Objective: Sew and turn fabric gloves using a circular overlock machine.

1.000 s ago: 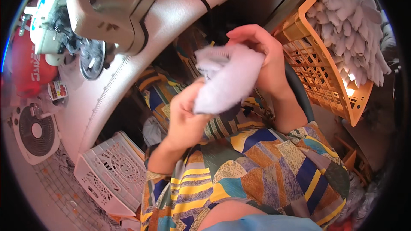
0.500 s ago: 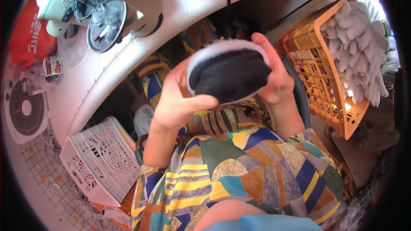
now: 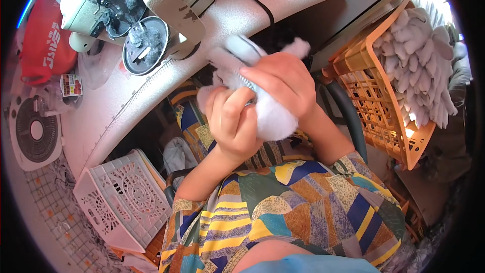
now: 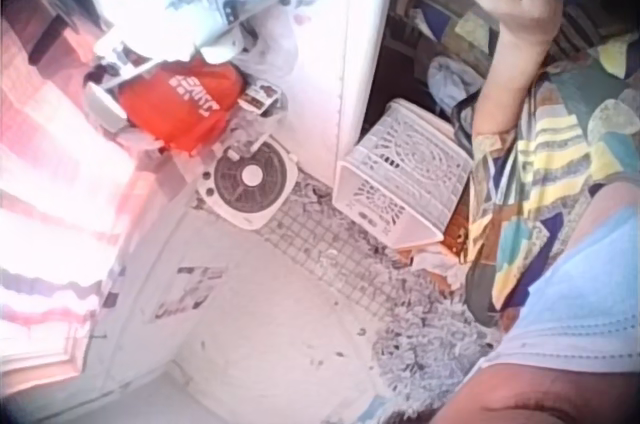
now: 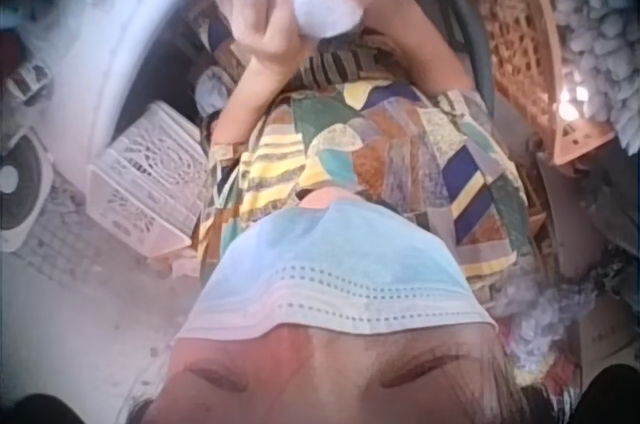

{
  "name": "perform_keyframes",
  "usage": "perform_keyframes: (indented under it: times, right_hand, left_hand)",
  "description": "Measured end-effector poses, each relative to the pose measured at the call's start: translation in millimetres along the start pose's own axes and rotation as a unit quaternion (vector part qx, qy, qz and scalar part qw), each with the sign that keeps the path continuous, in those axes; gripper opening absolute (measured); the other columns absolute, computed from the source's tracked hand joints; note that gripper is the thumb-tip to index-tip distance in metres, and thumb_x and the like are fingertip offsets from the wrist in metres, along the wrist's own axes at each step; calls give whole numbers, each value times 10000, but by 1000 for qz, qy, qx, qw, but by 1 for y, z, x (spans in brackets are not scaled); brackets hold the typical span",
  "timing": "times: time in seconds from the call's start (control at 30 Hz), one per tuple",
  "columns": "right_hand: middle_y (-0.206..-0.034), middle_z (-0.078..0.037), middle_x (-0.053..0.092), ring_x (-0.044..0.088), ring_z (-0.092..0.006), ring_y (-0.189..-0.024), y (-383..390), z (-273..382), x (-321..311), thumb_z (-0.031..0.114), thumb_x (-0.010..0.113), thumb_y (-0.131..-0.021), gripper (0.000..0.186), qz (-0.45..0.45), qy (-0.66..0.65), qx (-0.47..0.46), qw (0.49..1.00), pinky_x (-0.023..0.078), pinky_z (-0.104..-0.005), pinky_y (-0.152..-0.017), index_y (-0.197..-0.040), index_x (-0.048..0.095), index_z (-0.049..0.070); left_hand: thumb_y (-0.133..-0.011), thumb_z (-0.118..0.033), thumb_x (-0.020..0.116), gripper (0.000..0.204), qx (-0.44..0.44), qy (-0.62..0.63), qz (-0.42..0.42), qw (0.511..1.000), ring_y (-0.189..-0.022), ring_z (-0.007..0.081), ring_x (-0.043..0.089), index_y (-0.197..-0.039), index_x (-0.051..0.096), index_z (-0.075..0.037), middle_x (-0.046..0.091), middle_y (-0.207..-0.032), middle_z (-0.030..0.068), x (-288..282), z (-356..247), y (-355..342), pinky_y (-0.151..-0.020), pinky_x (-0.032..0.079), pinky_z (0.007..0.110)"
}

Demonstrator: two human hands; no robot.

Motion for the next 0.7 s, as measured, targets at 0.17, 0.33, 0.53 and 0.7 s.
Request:
perform_keyframes:
  times: [0.17, 0.33, 0.53, 0.7]
  right_hand:
    - [-671, -61, 486, 550, -209, -582, -1, -1, 7, 107, 692, -538, 376, 59, 37, 89, 994, 462, -310, -549, -909, 692, 45]
    - [-781, -72, 568, 552, -135, -662, 4, -22, 25, 27, 703, -656, 201, -53, -28, 117, 991, 441, -234, -565, -852, 658, 26]
    - [-994, -63, 643, 625, -175, -937, 17, -19, 18, 73, 743, -754, 420, 72, -399, 380, 831, 501, -302, -798, -1122, 543, 42]
    - [-1334, -127, 488, 477, -194, -1247, 19, 15, 16, 223, 769, -741, 879, 109, -656, 454, 593, 348, -327, -1061, -1451, 290, 26]
  left_hand:
    - [-527, 45, 631, 295, -109, 24, 55, 992, -674, 335, 534, -803, 532, 83, 580, -995, 174, 5, -22, 9, -657, 445, 458]
    - [-567, 72, 675, 297, -119, 52, 68, 989, -731, 341, 571, -853, 594, 79, 606, -932, 169, 4, -25, 7, -641, 473, 386]
    - [-610, 78, 651, 260, -178, -22, 70, 981, -830, 321, 593, -830, 524, 20, 609, -988, 193, -2, 19, -8, -676, 489, 366]
    - [-630, 133, 583, 347, -434, 224, 53, 871, -716, 117, 570, -934, 530, -26, 587, -928, 72, 1, 50, 5, -655, 464, 245]
Point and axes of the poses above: each hand's wrist, its own y-axis away from the middle knuckle, its own x-axis out of the palm, z = x × y, the point moved 2 cm from there along -y, towards the middle knuckle
